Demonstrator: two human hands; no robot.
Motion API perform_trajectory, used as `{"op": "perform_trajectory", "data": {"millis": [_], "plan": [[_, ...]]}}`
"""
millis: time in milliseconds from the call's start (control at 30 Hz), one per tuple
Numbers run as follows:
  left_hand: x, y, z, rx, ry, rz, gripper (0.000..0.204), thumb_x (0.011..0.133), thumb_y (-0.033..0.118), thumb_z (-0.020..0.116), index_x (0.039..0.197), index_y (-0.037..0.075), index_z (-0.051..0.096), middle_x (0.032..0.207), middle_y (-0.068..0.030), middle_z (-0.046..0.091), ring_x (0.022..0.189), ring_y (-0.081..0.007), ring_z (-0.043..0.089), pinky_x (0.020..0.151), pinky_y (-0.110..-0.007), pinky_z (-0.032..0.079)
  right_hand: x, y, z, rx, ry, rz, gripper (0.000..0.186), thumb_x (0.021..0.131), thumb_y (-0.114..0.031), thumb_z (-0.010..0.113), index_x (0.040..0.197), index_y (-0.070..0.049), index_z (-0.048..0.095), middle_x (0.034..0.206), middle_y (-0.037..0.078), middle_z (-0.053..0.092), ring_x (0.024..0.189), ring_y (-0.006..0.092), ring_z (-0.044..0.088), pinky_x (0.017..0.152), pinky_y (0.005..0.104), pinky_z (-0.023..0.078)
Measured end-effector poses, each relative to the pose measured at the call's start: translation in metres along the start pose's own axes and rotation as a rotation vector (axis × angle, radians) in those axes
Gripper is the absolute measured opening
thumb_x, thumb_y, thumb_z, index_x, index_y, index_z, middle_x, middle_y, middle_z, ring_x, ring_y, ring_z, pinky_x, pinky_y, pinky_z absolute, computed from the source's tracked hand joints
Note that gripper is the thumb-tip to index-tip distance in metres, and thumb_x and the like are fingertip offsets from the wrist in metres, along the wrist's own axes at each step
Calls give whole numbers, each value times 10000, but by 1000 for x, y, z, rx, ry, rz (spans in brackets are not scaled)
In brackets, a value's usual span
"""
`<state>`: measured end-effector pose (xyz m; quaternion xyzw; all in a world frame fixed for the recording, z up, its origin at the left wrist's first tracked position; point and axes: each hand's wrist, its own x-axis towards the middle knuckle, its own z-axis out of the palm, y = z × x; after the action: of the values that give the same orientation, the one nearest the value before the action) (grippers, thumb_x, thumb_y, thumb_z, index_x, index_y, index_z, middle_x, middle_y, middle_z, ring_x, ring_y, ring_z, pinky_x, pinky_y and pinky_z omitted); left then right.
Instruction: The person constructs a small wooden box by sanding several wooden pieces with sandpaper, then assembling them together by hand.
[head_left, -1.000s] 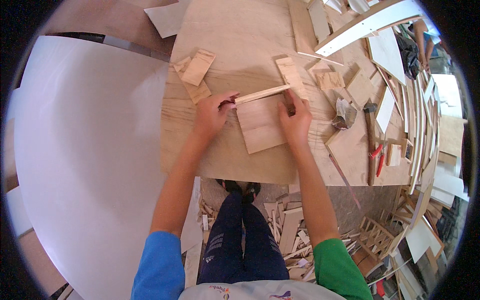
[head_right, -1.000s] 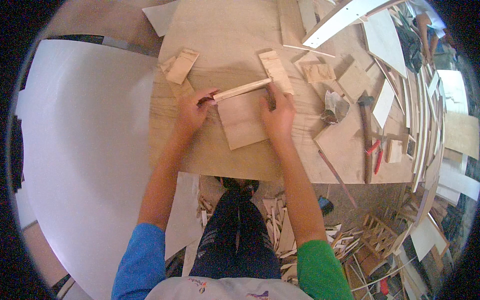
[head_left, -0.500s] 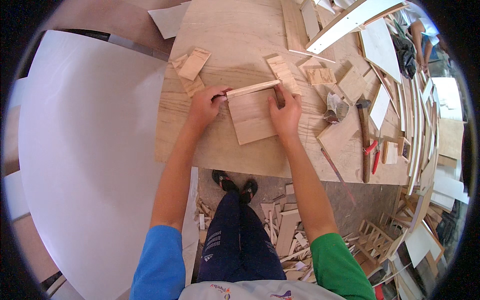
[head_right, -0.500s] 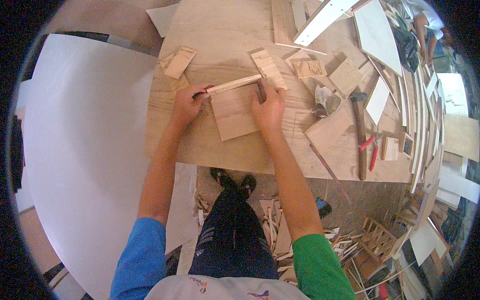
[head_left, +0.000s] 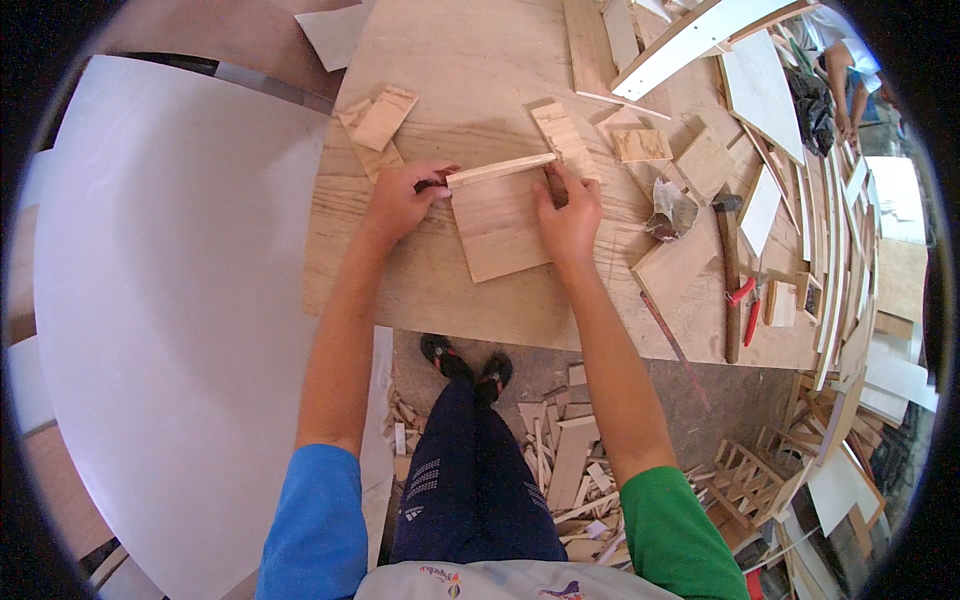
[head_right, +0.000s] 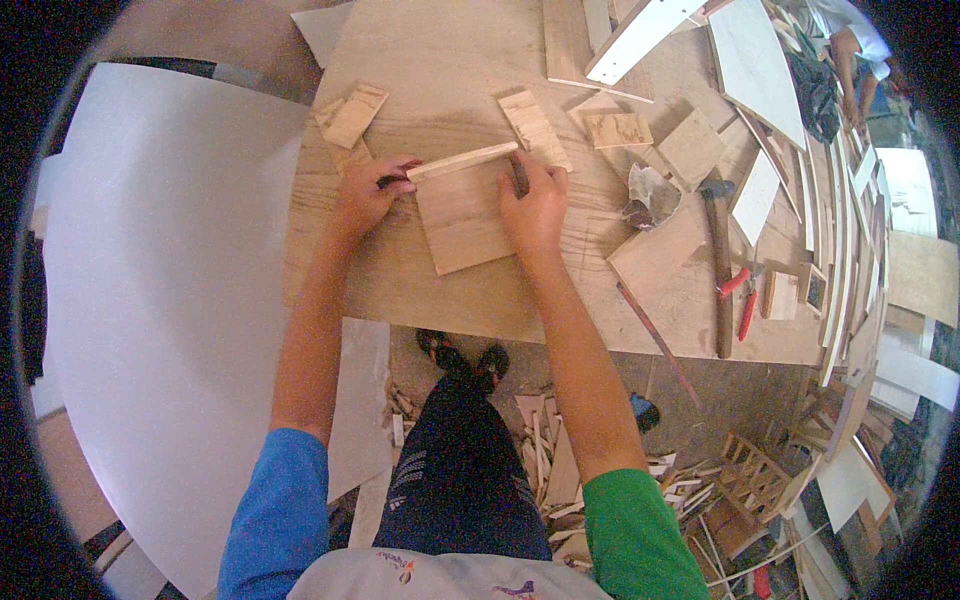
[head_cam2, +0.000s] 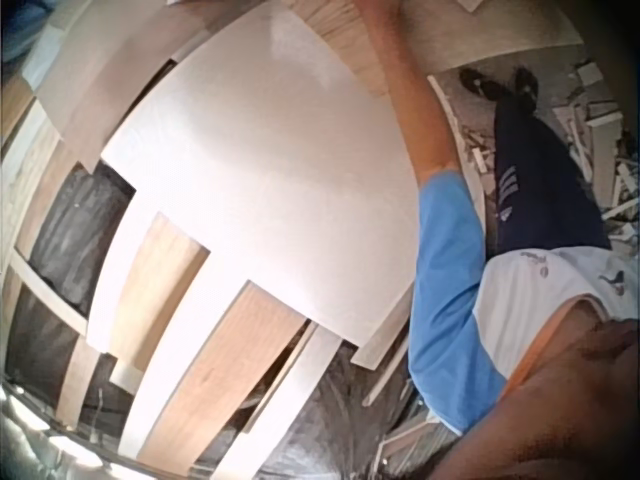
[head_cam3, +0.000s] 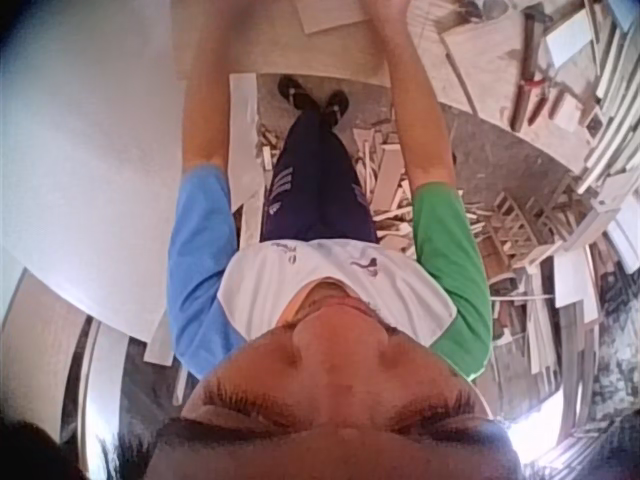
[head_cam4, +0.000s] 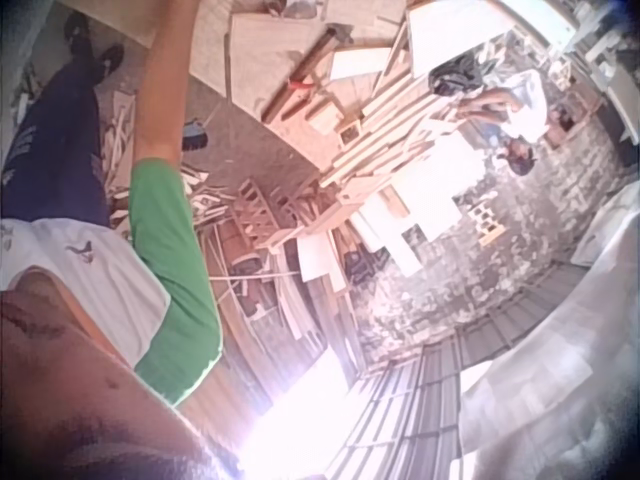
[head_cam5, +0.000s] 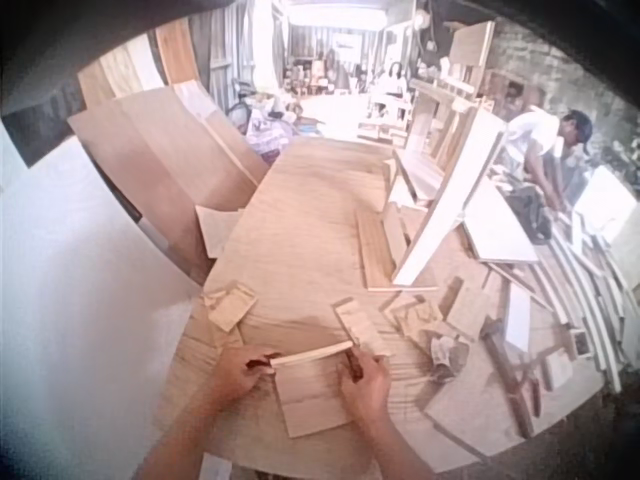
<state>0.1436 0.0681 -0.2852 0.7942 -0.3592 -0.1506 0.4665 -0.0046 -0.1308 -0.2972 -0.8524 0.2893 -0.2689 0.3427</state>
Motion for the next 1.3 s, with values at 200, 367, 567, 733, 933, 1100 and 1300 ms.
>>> {"op": "perform_trajectory", "data": {"millis": [200,367,567,733,933,1100,1300], "plan": [[-4,6,3,51,69,25,356,742,19,719,1093,72,696,930,-126,720,827,-237,694,746,-325,531,2,8,3,28,-21,-8,423,750,-150,775,1155,-72,682,930,180,637,907,335,586,815,405,497],[-7,5,6,89,131,71,338,749,85,759,1084,89,715,923,-119,718,845,-232,693,750,-331,523,1,6,6,5,17,3,431,760,-142,765,1172,-58,669,946,182,642,913,335,587,821,405,498],[-8,7,6,30,107,31,311,761,101,753,1071,95,722,963,-110,716,870,-228,688,793,-340,518,1,0,1,38,16,-31,422,760,-119,756,1157,-13,659,1010,170,676,929,331,573,845,404,489],[-7,-4,3,-20,116,137,382,765,130,754,1143,130,701,953,-100,711,917,-236,683,842,-345,501,1,-7,0,30,1,-37,424,755,-102,751,1159,-13,658,1035,121,707,942,319,563,871,401,478],[-6,0,0,67,37,18,546,767,135,752,1293,191,620,948,-89,693,955,-230,662,847,-356,496,2,-8,0,21,-11,-10,430,758,-113,752,1166,-18,656,1042,112,709,961,319,561,887,404,476],[-6,8,-1,66,63,92,560,745,25,731,1277,160,623,957,-128,678,855,-234,662,786,-324,523,1,-2,2,-7,0,-12,428,759,-117,752,1170,-40,658,1032,164,682,951,342,569,882,421,479],[-6,13,5,156,92,208,416,764,157,729,1169,93,660,975,-142,684,928,-304,622,829,-372,496,1,3,6,-5,4,-15,439,749,-116,756,1171,-43,660,1031,169,680,943,355,569,867,427,484]]}}
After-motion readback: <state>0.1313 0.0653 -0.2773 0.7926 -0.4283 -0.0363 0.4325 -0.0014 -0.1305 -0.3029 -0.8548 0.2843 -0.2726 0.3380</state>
